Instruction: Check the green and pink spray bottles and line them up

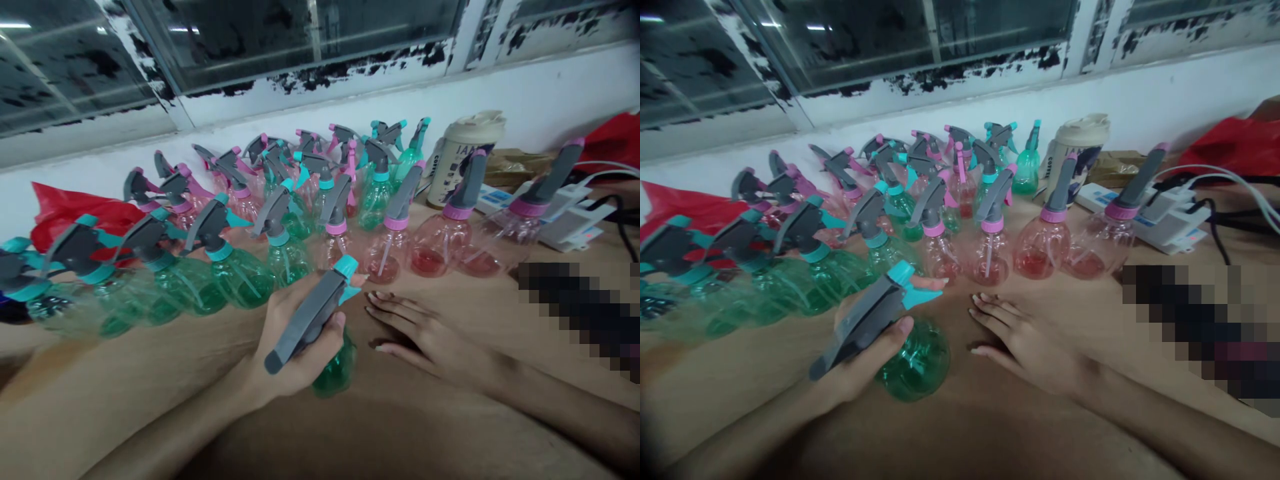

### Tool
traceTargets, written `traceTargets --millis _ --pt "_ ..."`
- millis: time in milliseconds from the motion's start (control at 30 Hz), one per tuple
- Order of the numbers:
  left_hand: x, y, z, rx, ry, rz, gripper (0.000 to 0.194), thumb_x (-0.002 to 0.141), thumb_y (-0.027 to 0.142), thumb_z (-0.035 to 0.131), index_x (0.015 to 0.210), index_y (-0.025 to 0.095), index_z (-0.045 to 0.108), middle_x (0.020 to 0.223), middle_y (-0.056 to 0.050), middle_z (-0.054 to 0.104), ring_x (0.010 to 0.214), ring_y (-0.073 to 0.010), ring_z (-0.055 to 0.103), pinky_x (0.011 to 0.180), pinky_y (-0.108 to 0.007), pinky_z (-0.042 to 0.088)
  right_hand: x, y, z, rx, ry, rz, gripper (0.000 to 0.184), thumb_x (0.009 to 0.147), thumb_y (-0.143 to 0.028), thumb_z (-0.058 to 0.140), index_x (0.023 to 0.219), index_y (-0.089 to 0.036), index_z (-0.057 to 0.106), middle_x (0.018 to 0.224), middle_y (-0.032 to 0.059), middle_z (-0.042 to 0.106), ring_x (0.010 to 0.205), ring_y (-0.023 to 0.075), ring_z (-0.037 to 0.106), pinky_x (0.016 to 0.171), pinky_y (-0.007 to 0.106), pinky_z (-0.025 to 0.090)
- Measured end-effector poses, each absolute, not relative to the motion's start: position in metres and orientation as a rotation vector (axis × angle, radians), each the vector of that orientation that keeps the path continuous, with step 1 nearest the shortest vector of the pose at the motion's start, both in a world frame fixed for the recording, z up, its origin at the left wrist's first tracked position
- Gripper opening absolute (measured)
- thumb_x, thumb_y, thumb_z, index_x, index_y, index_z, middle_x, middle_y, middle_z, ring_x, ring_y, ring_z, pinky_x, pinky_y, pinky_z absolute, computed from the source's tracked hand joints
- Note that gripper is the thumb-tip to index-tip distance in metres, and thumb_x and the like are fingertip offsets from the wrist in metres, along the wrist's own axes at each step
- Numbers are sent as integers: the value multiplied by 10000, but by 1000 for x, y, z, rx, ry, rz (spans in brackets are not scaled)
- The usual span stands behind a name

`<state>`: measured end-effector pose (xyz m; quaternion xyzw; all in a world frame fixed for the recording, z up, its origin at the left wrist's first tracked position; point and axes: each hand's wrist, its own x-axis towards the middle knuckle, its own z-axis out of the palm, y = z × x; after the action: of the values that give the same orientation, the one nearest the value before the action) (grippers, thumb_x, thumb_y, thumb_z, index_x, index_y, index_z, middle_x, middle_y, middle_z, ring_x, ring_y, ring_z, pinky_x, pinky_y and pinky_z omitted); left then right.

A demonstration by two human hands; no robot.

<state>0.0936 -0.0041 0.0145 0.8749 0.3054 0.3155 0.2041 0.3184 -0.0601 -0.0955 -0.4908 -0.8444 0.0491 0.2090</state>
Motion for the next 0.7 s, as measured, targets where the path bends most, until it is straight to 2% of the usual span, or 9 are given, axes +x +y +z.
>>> traceTargets --millis 200,367,567,700 --pt "93 -4 12 2389 843 857 88 794 237 464 709 226 485 694 -10 558 627 -168 559 653 -324 516 318 -61 -93 -1376 -2330 167 528 886 -425 469 1362 -211 383 1366 68 473 1272 228 403 1029 446 385" --pt "95 -4 12 2353 836 883 116 790 235 474 675 226 473 667 -7 548 622 -170 568 637 -326 523 318 -61 -92 -1394 -2365 168 529 897 -432 443 1362 -189 378 1377 70 459 1283 224 387 1040 441 375" --pt "95 -5 14 2360 797 875 72 784 207 465 814 226 527 754 -18 577 647 -164 583 648 -313 512 318 -61 -93 -1402 -2372 162 526 894 -435 449 1354 -187 390 1379 69 457 1283 220 387 1042 440 373" --pt "94 -2 15 2356 798 847 61 785 198 467 813 229 512 754 -14 561 655 -157 580 627 -293 500 319 -60 -95 -1401 -2388 158 526 895 -439 443 1352 -183 391 1387 64 448 1290 217 376 1043 439 374"
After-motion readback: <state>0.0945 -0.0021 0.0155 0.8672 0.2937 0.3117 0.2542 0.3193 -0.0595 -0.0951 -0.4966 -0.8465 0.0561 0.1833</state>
